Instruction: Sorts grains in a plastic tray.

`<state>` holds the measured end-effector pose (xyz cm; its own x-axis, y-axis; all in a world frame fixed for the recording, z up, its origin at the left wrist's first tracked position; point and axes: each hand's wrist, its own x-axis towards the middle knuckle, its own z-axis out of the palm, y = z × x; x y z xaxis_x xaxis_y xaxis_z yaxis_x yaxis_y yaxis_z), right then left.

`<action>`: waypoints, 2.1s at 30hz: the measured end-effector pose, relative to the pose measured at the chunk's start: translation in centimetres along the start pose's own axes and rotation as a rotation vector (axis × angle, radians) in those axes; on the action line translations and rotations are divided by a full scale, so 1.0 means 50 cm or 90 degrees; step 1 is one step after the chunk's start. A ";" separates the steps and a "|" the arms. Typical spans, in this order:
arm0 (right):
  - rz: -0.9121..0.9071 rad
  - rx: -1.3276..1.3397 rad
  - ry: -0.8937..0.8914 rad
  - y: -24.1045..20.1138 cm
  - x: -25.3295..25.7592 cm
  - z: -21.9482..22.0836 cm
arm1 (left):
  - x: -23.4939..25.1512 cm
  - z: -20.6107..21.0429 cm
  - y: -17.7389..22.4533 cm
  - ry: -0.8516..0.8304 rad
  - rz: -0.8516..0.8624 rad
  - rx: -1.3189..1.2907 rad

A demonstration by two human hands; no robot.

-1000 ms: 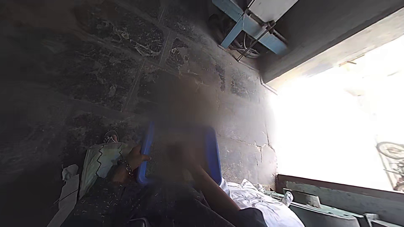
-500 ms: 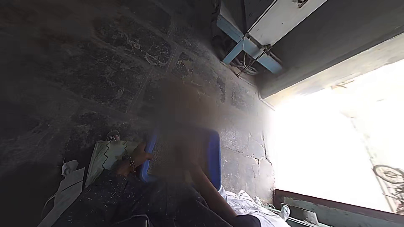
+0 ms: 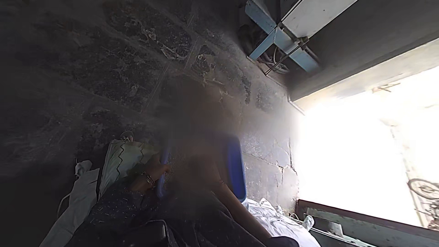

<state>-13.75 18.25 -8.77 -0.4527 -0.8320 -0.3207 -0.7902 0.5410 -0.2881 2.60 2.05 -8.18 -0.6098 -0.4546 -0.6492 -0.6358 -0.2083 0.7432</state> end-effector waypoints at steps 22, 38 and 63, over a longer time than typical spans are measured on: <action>-0.105 -0.051 -0.052 -0.028 0.030 0.007 | 0.050 0.002 0.037 -0.017 -0.102 0.042; 0.069 -0.011 -0.030 0.010 0.075 0.005 | 0.021 -0.007 0.049 -0.012 -0.038 0.070; 0.059 0.011 -0.087 -0.015 0.070 -0.021 | 0.054 -0.009 0.022 -0.018 -0.059 0.078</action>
<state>-15.14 14.81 -8.73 -0.4617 -0.7546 -0.4663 -0.7396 0.6177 -0.2673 0.49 0.20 -9.02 -0.5580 -0.4142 -0.7191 -0.7415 -0.1401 0.6561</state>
